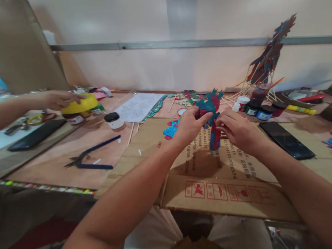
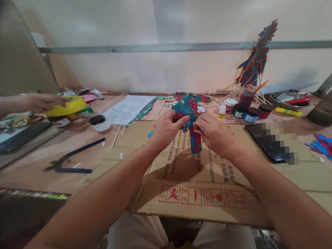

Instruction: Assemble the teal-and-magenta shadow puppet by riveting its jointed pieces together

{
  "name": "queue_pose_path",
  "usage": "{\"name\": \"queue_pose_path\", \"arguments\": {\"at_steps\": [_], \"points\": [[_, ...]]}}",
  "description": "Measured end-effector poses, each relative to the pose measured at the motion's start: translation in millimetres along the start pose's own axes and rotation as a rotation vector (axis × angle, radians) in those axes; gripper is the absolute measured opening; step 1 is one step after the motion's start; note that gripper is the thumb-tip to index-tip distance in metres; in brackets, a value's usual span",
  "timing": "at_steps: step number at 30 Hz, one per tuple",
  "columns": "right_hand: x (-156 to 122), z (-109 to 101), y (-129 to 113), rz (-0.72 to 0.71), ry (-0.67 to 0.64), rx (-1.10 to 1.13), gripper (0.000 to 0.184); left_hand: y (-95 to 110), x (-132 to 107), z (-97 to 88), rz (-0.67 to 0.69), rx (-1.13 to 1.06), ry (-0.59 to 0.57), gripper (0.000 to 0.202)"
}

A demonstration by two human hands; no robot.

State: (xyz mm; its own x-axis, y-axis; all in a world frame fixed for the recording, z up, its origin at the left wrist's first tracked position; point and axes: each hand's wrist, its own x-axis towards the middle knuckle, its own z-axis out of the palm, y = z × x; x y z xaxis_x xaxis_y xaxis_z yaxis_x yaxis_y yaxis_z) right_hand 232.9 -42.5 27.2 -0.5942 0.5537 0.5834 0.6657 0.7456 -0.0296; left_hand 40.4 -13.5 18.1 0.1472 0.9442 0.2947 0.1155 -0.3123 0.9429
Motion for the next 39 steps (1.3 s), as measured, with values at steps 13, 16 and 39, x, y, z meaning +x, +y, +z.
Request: {"name": "queue_pose_path", "arguments": {"at_steps": [13, 16, 39], "points": [[0.1, -2.9, -0.9, -0.049, -0.007, -0.138, 0.015, 1.7, -2.7, 5.0, 0.151, 0.052, 0.041, 0.034], [-1.1, 0.6, -1.9, -0.017, 0.014, -0.181, 0.013, 2.7, -4.9, 6.0, 0.162, 0.024, 0.013, 0.029], [-2.0, 6.5, -23.2, 0.212, 0.209, -0.114, 0.007, 3.8, -8.9, 12.8, 0.075, 0.095, 0.021, 0.037]]}}
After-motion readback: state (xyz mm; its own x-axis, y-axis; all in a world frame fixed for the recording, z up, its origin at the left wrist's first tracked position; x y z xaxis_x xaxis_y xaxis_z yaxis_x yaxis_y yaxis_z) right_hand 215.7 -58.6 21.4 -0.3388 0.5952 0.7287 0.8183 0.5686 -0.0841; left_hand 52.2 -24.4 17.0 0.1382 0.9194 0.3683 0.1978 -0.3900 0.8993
